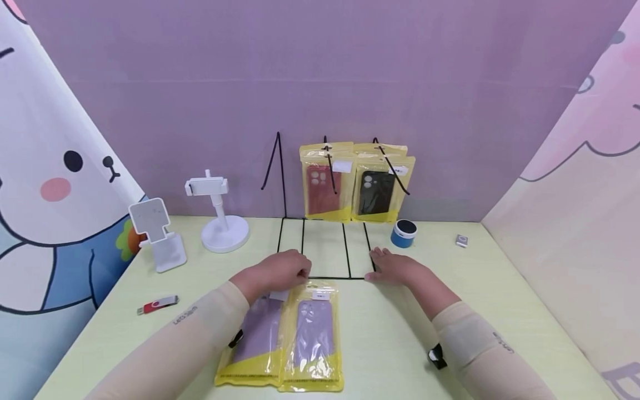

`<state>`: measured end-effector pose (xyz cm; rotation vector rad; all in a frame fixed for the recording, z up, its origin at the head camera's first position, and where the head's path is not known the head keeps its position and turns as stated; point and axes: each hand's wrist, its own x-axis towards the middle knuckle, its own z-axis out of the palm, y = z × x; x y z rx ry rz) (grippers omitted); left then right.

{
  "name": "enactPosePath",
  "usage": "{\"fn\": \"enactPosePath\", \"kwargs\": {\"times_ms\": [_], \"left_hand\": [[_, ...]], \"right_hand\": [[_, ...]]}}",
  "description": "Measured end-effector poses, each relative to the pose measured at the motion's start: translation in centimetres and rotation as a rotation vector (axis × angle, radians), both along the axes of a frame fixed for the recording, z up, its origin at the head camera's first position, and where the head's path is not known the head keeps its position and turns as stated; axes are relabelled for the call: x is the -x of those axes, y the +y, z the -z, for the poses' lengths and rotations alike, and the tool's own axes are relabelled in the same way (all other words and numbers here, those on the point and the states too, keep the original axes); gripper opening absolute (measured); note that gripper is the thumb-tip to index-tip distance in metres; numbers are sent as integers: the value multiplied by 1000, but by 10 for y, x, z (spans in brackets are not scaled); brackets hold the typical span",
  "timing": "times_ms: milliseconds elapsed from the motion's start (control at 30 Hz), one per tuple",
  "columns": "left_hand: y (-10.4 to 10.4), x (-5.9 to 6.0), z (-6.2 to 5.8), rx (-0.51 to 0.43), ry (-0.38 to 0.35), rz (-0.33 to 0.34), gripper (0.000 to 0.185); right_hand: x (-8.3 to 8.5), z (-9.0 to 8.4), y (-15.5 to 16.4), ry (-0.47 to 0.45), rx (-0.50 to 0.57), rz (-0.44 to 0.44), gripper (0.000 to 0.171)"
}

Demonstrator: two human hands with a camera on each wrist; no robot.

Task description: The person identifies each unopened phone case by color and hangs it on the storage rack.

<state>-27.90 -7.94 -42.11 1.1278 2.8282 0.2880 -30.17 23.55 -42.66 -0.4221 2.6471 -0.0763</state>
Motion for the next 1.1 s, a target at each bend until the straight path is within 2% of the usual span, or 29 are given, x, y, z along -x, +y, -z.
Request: {"fn": "enactPosePath", "kwargs": {"times_ms": [133,233,400,533,667,800,967,1100], "left_hand": [[2,-2,1,78,-27,-35,21],[3,-2,4,126,-33,-36,21],[5,-3,2,87,-11,-7,23],[6,-4,-5,45,-41,23,24],[6,-7,-14,-26,-103,45,22],[6,-11,-29,-121,-145,66,20],[6,-18,-52,-235,-149,94,18],[4,-27,-68,-255,-156,110,9]], "right_hand": [[0,0,-1,-3,1,-2,83],[1,1,-1,-11,4,0,83],[1,2,-1,-3,-2,4,84],[2,3,1,3,0,4,84],[2,4,1,1,0,7,84],[0,3,0,3,2,8,84],[-1,3,1,19,8,-3,82],[0,3,2,29,3,-13,82]]}}
